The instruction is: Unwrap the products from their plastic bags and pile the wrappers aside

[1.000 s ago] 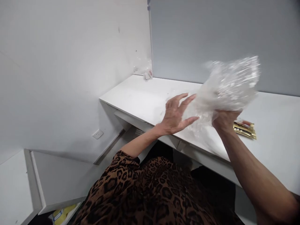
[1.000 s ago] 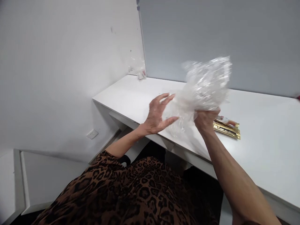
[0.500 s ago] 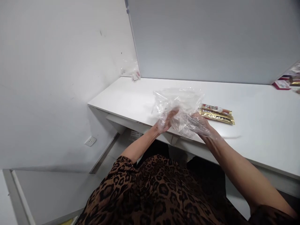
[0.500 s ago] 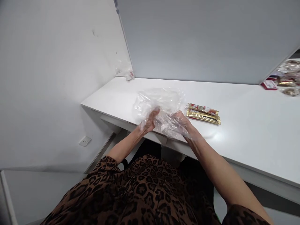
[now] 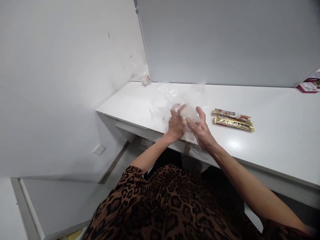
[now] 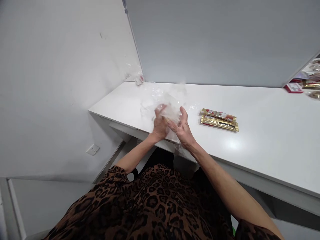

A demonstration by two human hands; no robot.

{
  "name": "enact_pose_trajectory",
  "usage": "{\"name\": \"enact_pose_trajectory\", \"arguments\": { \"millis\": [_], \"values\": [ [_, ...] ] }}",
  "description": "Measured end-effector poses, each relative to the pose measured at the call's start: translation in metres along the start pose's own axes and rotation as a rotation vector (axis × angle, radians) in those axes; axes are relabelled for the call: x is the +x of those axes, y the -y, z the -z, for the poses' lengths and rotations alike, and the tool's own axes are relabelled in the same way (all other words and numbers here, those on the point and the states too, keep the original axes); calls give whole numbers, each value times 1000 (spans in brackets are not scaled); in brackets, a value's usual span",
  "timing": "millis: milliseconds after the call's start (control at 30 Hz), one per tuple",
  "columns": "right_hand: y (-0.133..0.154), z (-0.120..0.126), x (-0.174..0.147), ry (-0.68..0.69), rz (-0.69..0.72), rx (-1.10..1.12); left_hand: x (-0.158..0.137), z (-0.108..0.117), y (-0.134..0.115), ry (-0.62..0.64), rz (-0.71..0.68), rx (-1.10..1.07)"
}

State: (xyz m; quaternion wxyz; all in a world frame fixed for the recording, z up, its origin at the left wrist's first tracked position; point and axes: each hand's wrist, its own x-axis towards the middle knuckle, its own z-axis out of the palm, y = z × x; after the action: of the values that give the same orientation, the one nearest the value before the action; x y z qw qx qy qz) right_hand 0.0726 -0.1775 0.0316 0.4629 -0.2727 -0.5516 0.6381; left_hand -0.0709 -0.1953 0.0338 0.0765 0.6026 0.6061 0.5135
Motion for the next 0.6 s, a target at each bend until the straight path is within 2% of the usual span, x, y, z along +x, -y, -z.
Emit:
{"name": "enact_pose_trajectory", "arguments": {
  "millis": [100, 200, 267, 333, 400, 500, 600],
  "values": [
    [-1, -6, 6, -59, 72, 127, -21, -4, -8, 292, -64, -49],
    [0, -2, 11, -137, 58, 156, -33, 14, -15, 423, -119, -197],
    [2, 3, 12, -206, 27, 148, -33, 32, -16, 408, -121, -323],
    [4, 8, 12, -227, -25, 134, -28, 49, -15, 340, -89, -343],
    [7, 10, 10, -173, -109, 108, -23, 62, -12, 284, -42, -247],
    [10, 11, 8, -33, -190, 99, -18, 72, -8, 262, 37, -80],
    [11, 9, 8, 56, -177, 91, -19, 72, -5, 296, 70, -122]
  ]
}}
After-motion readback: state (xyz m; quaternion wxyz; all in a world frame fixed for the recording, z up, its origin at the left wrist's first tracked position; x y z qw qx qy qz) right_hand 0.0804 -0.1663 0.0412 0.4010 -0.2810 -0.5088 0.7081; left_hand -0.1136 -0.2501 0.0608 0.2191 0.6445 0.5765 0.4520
